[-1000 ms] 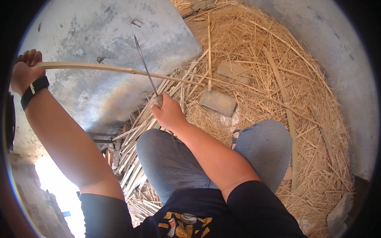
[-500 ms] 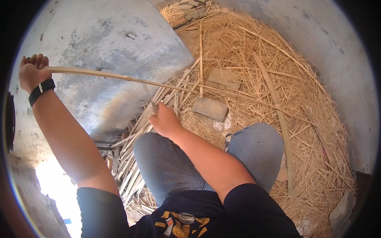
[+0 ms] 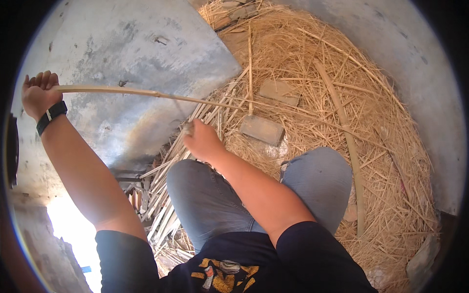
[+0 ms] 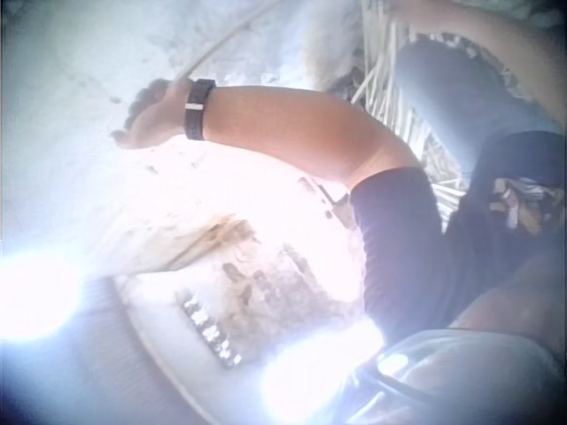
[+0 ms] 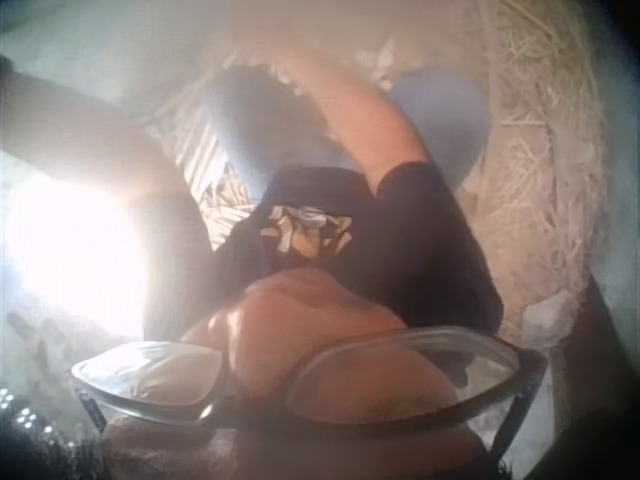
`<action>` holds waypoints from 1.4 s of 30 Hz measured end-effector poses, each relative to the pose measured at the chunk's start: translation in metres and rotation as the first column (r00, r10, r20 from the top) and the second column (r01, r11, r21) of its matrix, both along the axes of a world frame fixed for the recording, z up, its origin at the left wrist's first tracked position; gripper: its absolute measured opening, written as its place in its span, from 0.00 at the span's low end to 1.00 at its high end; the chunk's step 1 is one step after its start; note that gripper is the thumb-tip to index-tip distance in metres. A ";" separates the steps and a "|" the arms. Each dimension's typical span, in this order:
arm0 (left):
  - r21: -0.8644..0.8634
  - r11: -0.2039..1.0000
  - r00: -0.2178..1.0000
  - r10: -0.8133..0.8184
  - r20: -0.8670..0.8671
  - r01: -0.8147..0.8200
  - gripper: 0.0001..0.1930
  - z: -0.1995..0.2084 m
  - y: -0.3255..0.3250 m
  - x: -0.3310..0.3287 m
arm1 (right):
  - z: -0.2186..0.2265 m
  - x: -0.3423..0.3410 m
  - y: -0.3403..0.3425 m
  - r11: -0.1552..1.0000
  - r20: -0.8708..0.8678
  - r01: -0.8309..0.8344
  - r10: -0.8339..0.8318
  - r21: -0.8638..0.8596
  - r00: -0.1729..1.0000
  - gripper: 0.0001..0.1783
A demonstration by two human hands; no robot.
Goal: The person sits on a straw-covered floor and uses a knife to split long bamboo poles into thin strips. They hold the bamboo with one hand and use the knife to shave and split the material, creating a pile of bamboo strips.
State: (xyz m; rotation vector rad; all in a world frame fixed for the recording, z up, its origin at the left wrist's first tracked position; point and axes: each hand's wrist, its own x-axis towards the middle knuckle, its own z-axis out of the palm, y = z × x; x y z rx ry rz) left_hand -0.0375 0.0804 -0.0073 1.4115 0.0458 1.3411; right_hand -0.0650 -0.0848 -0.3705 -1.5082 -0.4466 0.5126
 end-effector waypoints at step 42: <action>0.270 0.861 0.903 -0.411 -0.126 0.430 0.10 0.004 0.017 -0.002 | 0.003 0.017 0.000 0.999 -0.183 -0.044 0.039 -0.025 0.982 0.17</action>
